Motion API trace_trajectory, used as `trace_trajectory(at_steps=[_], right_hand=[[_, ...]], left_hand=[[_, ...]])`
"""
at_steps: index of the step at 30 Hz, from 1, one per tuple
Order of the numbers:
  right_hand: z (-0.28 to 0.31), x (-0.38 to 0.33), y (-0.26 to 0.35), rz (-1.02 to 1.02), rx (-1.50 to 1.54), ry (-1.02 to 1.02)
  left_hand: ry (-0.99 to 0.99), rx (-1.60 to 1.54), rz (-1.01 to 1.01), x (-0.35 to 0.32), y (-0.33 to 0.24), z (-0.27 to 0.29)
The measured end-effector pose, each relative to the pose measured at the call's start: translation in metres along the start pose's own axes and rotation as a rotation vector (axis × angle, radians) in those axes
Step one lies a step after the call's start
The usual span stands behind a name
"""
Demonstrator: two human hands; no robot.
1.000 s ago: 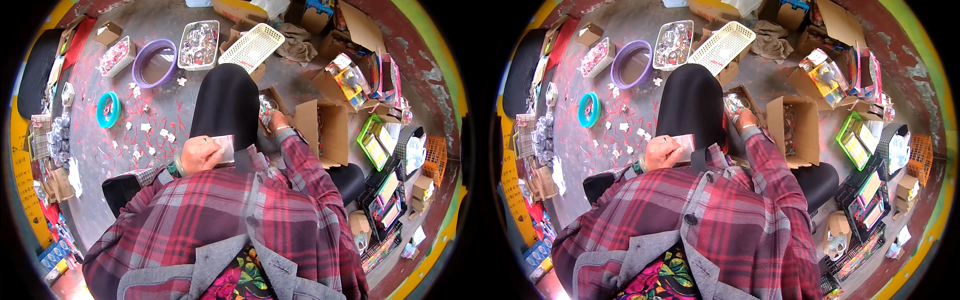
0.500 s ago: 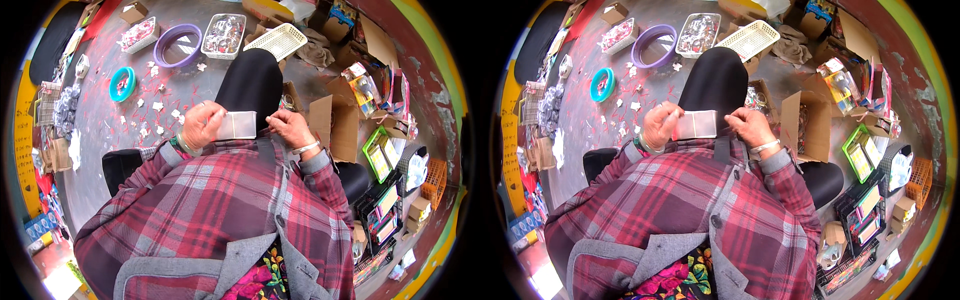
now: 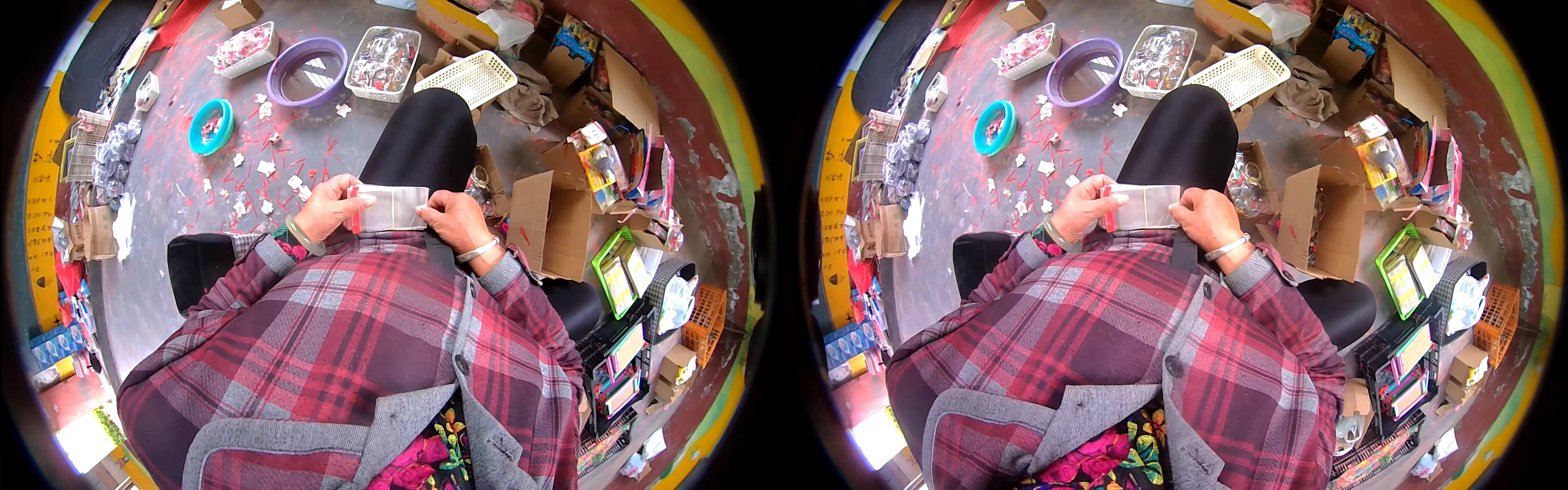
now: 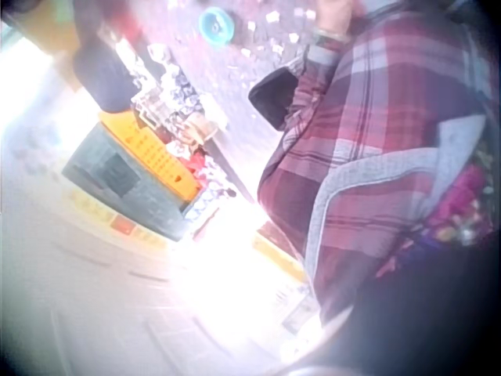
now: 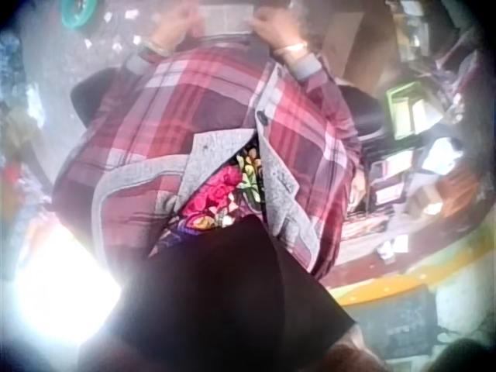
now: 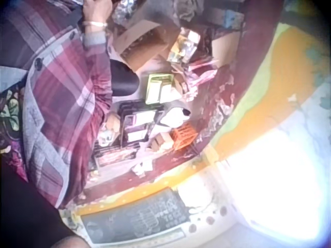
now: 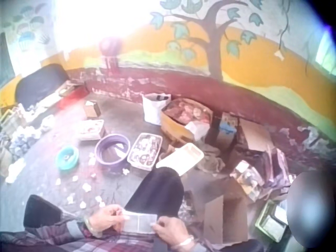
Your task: The person sits on the floor surrounded by boxes and baskets, handling small jewelry items like hair accessories and rings. They open clear plastic bags, place the items inside, and seal them, occasionally picking up new items from the surrounding containers.
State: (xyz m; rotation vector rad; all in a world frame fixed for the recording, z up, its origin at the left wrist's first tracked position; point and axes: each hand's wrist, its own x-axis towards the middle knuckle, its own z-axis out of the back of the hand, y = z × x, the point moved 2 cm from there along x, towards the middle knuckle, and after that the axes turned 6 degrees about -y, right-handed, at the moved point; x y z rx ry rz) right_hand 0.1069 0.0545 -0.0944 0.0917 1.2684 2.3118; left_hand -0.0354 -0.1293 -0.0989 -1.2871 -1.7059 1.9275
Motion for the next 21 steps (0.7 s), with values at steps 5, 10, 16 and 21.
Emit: trace_trajectory(at_steps=[5, 10, 16, 21], right_hand=[[0.003, -0.002, -0.001, -0.014, -0.011, 0.0], [0.005, -0.005, 0.0, 0.023, -0.024, -0.052], [0.011, -0.01, 0.007, 0.083, -0.12, -0.119], [0.018, -0.012, 0.015, 0.23, -0.196, -0.274]], left_hand=[[0.057, -0.013, 0.07, -0.003, -0.011, -0.008], [0.024, -0.033, 0.038, 0.001, -0.004, -0.007], [0.057, -0.091, 0.062, -0.006, -0.011, -0.007], [-0.023, -0.13, -0.031, -0.002, -0.001, -0.01]])
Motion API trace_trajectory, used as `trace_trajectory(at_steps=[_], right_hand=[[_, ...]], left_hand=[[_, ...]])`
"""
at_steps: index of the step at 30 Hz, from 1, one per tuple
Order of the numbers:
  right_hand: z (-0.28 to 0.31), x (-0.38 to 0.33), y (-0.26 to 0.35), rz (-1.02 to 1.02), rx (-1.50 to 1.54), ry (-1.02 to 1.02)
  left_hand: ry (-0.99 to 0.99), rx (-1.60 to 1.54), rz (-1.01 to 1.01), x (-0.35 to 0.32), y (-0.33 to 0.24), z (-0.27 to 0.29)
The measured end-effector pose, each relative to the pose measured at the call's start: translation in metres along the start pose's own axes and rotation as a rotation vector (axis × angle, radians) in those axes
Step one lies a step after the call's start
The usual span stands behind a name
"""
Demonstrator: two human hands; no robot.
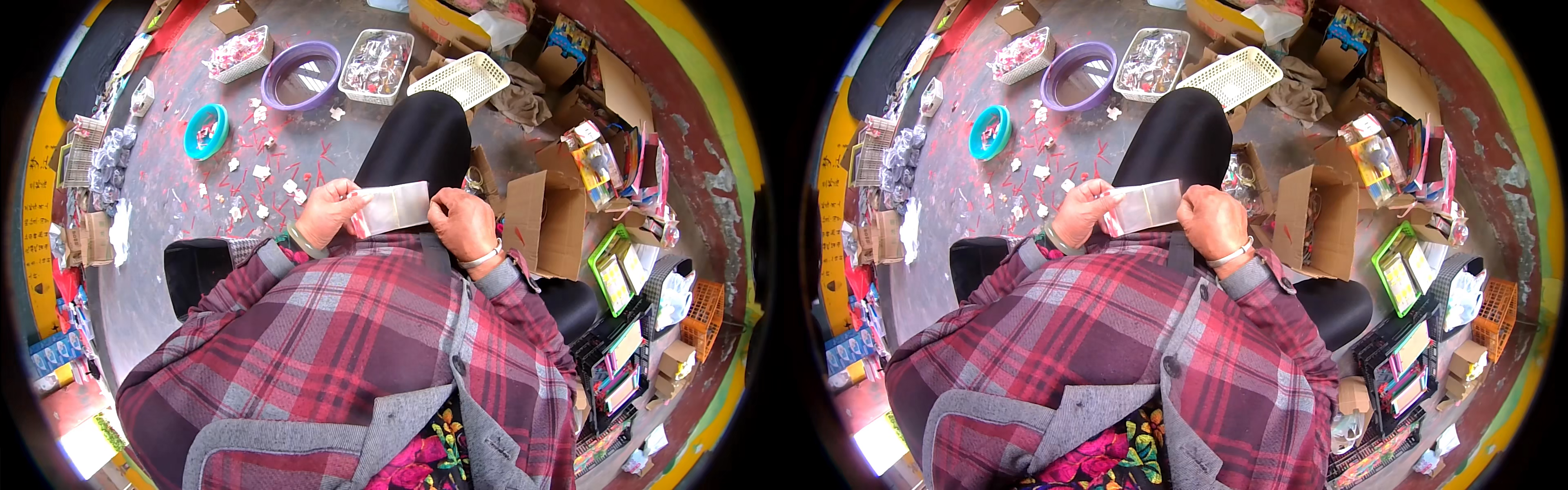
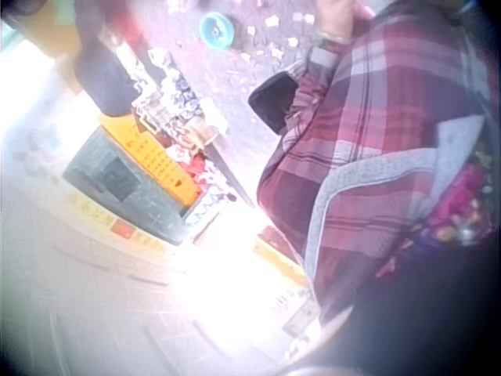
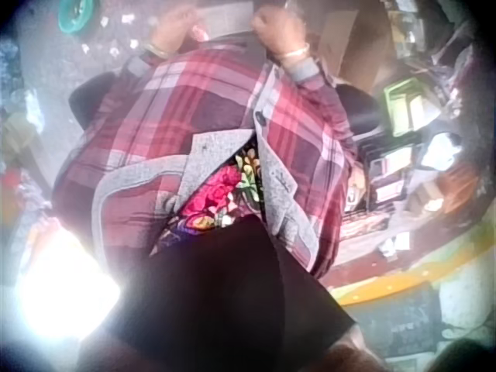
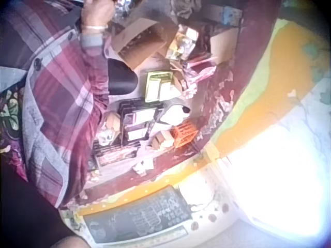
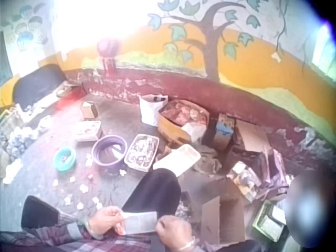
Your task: The person sits on the floor surrounded by boxes and baskets, handling small jewelry items like hair accessories and rings. They open clear plastic bags, place the items inside, and seal them, occasionally picking up new items from the surrounding containers.
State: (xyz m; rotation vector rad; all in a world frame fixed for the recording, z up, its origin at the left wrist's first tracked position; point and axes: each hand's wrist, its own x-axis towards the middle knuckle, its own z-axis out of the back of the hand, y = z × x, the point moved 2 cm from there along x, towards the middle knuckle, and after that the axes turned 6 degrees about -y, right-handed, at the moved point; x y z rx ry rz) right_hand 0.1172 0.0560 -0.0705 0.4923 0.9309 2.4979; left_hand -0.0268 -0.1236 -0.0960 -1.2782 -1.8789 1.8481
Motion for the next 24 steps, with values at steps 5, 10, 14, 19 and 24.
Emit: trace_trajectory(at_steps=[5, 10, 14, 19, 24], right_hand=[[0.004, 0.002, 0.004, -0.077, 0.152, -0.12], [0.003, 0.007, 0.002, -0.19, 0.142, -0.041], [-0.006, 0.008, -0.002, -0.229, 0.177, 0.024], [-0.012, 0.008, -0.007, -0.305, 0.299, 0.012], [-0.011, 0.007, -0.006, -0.267, 0.406, -0.053]], left_hand=[[-0.001, 0.033, -0.012, -0.001, -0.004, -0.008], [-0.004, 0.024, -0.007, -0.002, -0.003, -0.009], [-0.016, 0.041, -0.017, -0.001, -0.003, -0.011], [-0.056, 0.048, -0.029, -0.002, -0.006, -0.016], [-0.106, 0.099, -0.057, 0.002, -0.002, -0.015]])
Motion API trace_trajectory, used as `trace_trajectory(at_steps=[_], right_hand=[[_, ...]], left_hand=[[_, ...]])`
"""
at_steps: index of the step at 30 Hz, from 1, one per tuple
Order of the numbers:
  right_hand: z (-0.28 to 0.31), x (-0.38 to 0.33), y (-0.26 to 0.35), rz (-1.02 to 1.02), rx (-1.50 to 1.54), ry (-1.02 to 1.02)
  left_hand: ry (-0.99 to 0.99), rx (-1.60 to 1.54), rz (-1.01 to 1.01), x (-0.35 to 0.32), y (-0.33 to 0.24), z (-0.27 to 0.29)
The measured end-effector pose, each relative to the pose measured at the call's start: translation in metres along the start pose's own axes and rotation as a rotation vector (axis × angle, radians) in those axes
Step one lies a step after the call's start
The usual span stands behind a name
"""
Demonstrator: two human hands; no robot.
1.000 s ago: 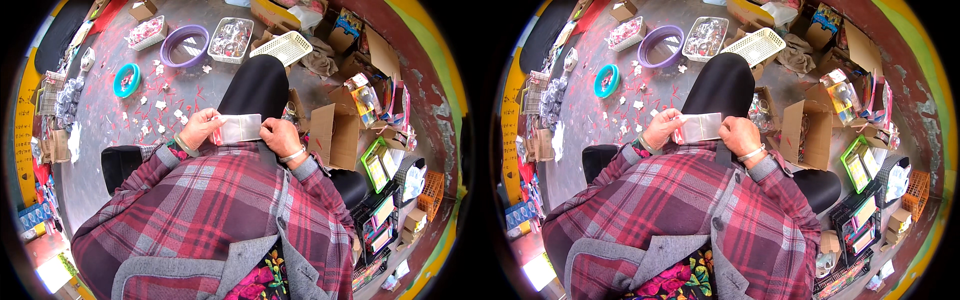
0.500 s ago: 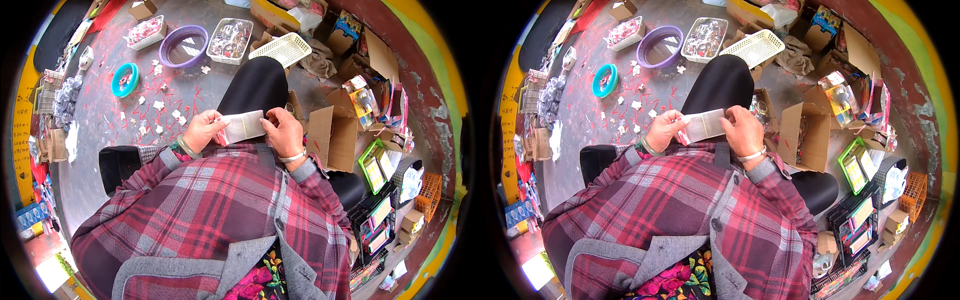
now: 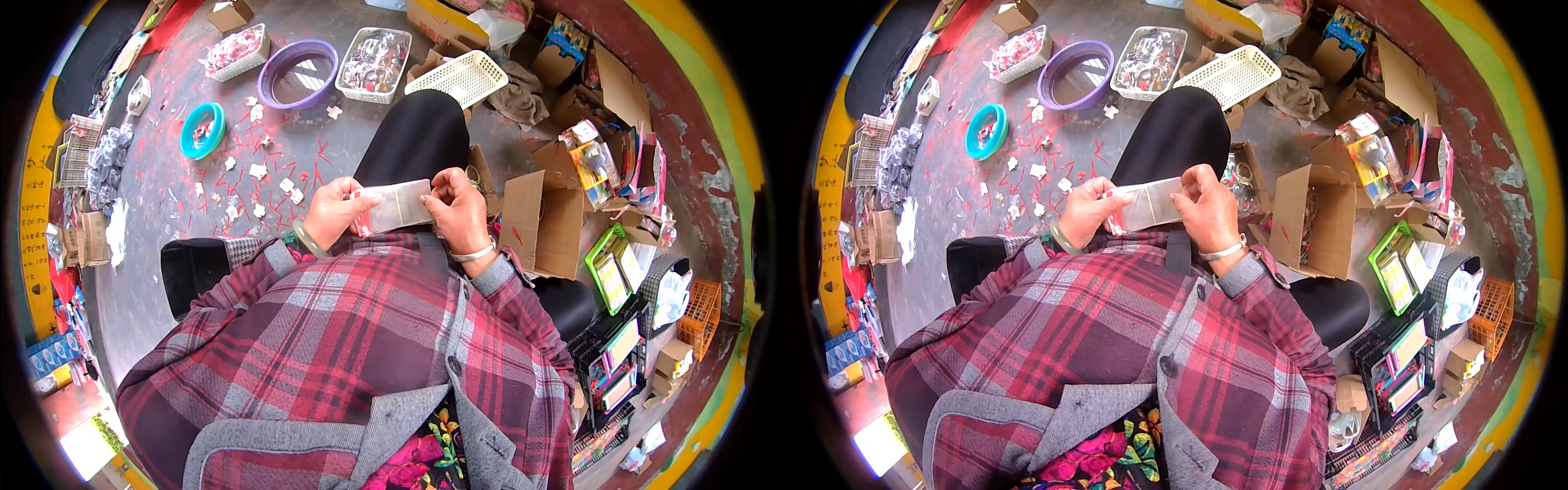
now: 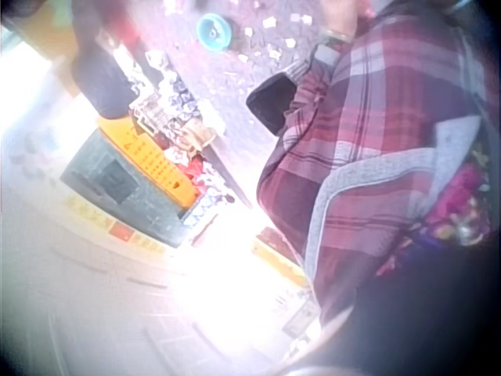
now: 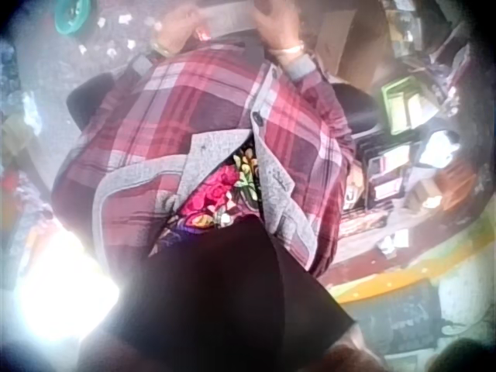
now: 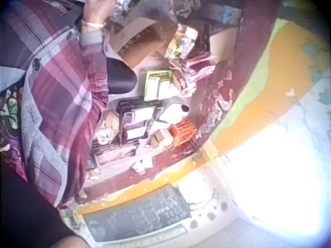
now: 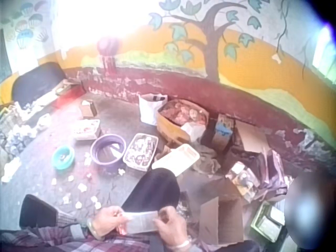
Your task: The person sits on the floor surrounded by boxes and baskets, handling small jewelry items like hair accessories and rings. They open clear plastic bags, place the items inside, and seal them, occasionally picking up new items from the surrounding containers.
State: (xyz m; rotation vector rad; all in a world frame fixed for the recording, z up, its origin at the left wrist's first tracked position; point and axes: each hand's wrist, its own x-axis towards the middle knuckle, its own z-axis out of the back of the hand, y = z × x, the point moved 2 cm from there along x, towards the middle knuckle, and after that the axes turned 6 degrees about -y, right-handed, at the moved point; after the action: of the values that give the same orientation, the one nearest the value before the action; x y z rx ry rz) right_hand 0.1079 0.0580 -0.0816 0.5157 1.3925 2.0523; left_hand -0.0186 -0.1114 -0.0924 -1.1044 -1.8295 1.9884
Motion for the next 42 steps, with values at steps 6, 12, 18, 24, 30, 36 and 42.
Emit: trace_trajectory(at_steps=[6, 12, 18, 24, 30, 36, 42], right_hand=[[0.0, -0.005, 0.0, 0.057, 0.151, 0.039], [-0.002, -0.005, -0.003, -0.138, 0.179, 0.09], [-0.007, -0.006, -0.012, -0.301, 0.262, 0.171], [-0.009, -0.007, -0.023, -0.278, 0.259, 0.174], [-0.01, -0.007, -0.028, -0.33, 0.278, 0.195], [-0.007, -0.008, -0.017, -0.432, 0.344, 0.192], [-0.005, -0.008, -0.028, -0.484, 0.42, 0.219]], left_hand=[[-0.015, -0.036, 0.002, 0.001, 0.003, -0.001], [0.009, -0.051, 0.029, 0.001, 0.003, 0.001], [0.026, -0.041, 0.017, 0.002, 0.005, 0.002], [0.059, -0.035, 0.047, 0.001, 0.002, 0.001], [0.082, -0.059, 0.063, 0.002, 0.007, 0.004], [0.05, 0.031, -0.018, 0.006, 0.008, 0.006], [0.049, 0.009, -0.008, 0.007, 0.01, 0.007]])
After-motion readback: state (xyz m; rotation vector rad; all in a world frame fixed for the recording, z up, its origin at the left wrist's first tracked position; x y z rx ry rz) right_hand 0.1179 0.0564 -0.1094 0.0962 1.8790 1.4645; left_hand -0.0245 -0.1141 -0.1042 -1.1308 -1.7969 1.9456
